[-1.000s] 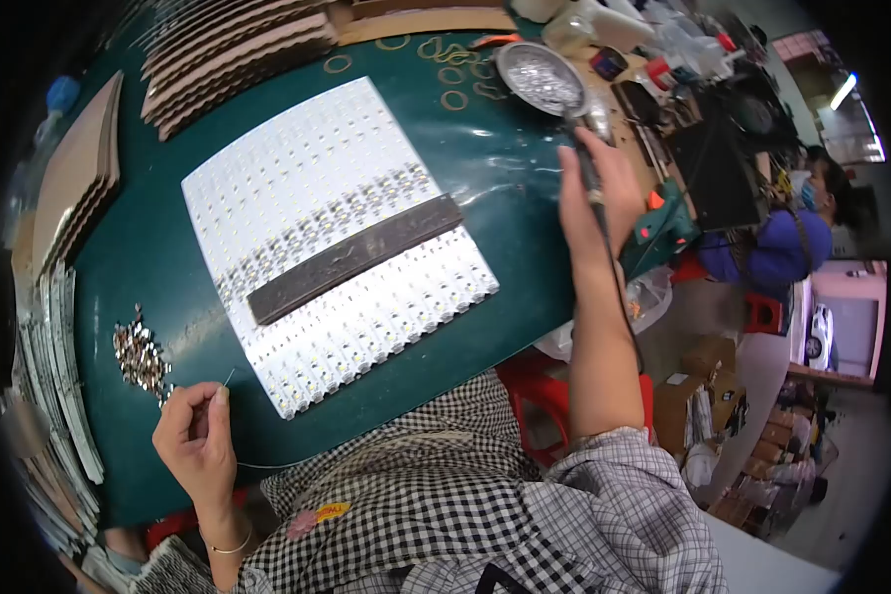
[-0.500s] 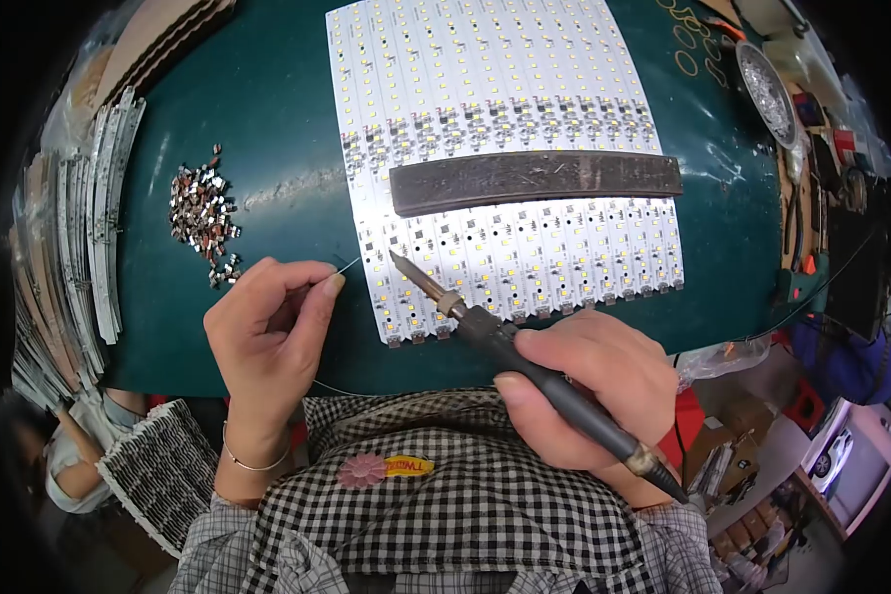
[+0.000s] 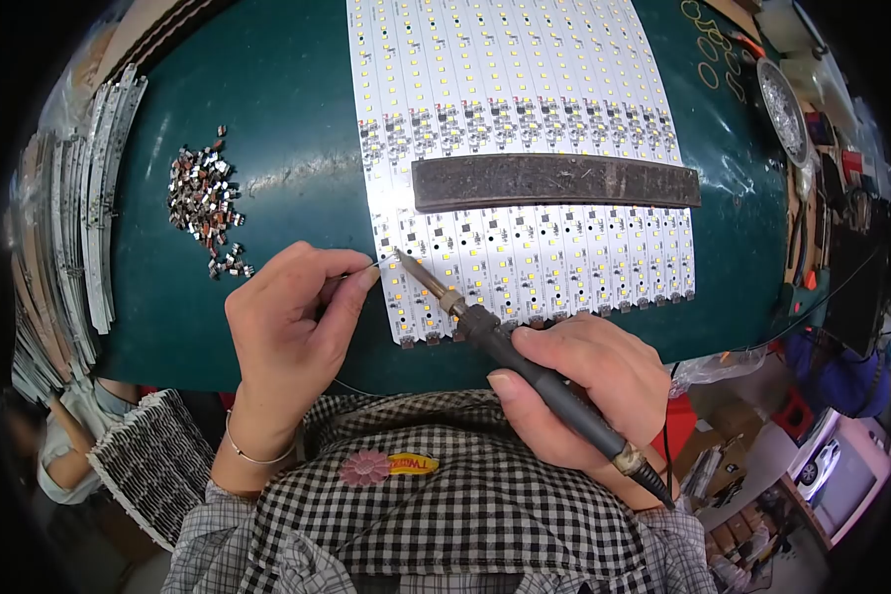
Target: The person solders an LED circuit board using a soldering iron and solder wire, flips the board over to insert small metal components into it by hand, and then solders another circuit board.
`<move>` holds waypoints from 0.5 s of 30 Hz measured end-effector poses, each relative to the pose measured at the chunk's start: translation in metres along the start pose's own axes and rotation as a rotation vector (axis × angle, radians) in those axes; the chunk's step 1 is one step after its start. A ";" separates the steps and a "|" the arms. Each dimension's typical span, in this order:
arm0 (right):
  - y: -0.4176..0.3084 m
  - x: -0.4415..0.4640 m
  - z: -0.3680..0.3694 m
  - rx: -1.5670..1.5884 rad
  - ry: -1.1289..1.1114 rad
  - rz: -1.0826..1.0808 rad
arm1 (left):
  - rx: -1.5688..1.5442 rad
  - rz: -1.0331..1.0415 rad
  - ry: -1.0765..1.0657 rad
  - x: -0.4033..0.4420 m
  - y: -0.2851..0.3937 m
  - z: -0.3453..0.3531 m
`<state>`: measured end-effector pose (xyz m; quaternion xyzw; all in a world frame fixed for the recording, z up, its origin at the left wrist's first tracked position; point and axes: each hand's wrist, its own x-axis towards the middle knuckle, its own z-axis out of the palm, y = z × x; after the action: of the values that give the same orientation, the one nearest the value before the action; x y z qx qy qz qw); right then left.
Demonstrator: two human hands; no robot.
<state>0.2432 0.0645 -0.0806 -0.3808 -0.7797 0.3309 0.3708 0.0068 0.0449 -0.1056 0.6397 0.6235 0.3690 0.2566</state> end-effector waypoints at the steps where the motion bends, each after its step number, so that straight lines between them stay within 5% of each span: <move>1: 0.000 0.000 0.000 0.002 -0.003 0.012 | 0.003 0.003 -0.001 0.000 0.000 0.000; 15: 0.004 -0.020 -0.016 0.108 0.299 0.230 | -0.067 -0.080 0.083 -0.008 -0.009 -0.019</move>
<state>0.2666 0.0533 -0.0817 -0.4920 -0.6483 0.3523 0.4621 -0.0131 0.0353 -0.1025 0.5897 0.6459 0.4051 0.2663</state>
